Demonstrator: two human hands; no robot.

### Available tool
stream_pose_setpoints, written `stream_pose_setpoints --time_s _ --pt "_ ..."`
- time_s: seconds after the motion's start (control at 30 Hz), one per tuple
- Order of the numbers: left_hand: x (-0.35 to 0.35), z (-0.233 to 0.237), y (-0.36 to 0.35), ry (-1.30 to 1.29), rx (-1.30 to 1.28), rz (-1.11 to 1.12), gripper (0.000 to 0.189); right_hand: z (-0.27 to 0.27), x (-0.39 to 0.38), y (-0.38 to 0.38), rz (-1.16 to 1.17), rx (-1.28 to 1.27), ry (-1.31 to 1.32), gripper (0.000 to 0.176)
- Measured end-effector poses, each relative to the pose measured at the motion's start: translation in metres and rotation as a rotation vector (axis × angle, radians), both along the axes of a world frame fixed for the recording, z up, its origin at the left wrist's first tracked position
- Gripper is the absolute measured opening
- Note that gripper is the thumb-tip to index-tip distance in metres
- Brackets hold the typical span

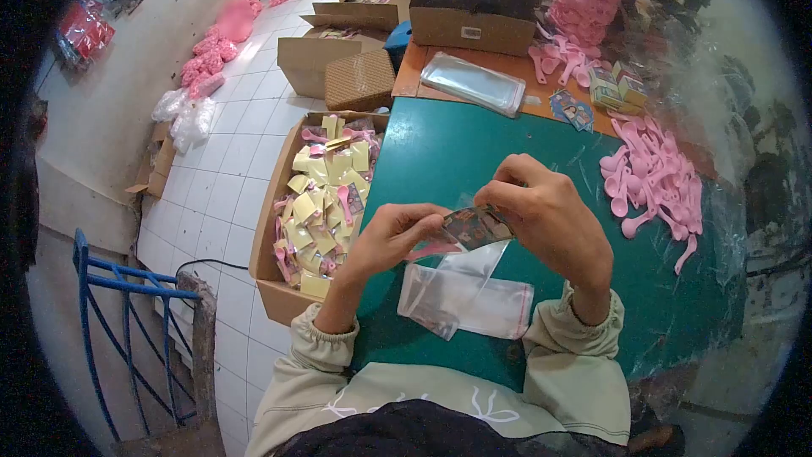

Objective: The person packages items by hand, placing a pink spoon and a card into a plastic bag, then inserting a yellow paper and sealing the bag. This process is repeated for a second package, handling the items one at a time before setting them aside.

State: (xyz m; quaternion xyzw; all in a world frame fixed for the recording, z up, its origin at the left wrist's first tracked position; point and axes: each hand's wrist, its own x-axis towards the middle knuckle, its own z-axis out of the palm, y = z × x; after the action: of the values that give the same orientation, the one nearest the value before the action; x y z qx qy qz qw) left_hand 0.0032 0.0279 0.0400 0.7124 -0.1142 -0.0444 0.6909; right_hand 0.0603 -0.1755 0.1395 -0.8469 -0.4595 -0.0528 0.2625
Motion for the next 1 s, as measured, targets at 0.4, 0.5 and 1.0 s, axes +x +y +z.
stream_pose_setpoints --time_s 0.4,0.5,1.0 --pt "0.011 -0.002 -0.001 -0.089 0.126 0.101 0.036 -0.026 0.028 0.020 0.060 -0.017 0.588 0.018" --pt "0.012 0.003 -0.001 -0.040 0.148 0.137 0.053 -0.039 0.038 0.009 0.209 -0.117 0.348 0.018" --pt "0.010 -0.038 0.028 0.150 -0.077 0.110 0.061 -0.077 0.050 -0.002 -0.165 0.045 0.819 0.020"
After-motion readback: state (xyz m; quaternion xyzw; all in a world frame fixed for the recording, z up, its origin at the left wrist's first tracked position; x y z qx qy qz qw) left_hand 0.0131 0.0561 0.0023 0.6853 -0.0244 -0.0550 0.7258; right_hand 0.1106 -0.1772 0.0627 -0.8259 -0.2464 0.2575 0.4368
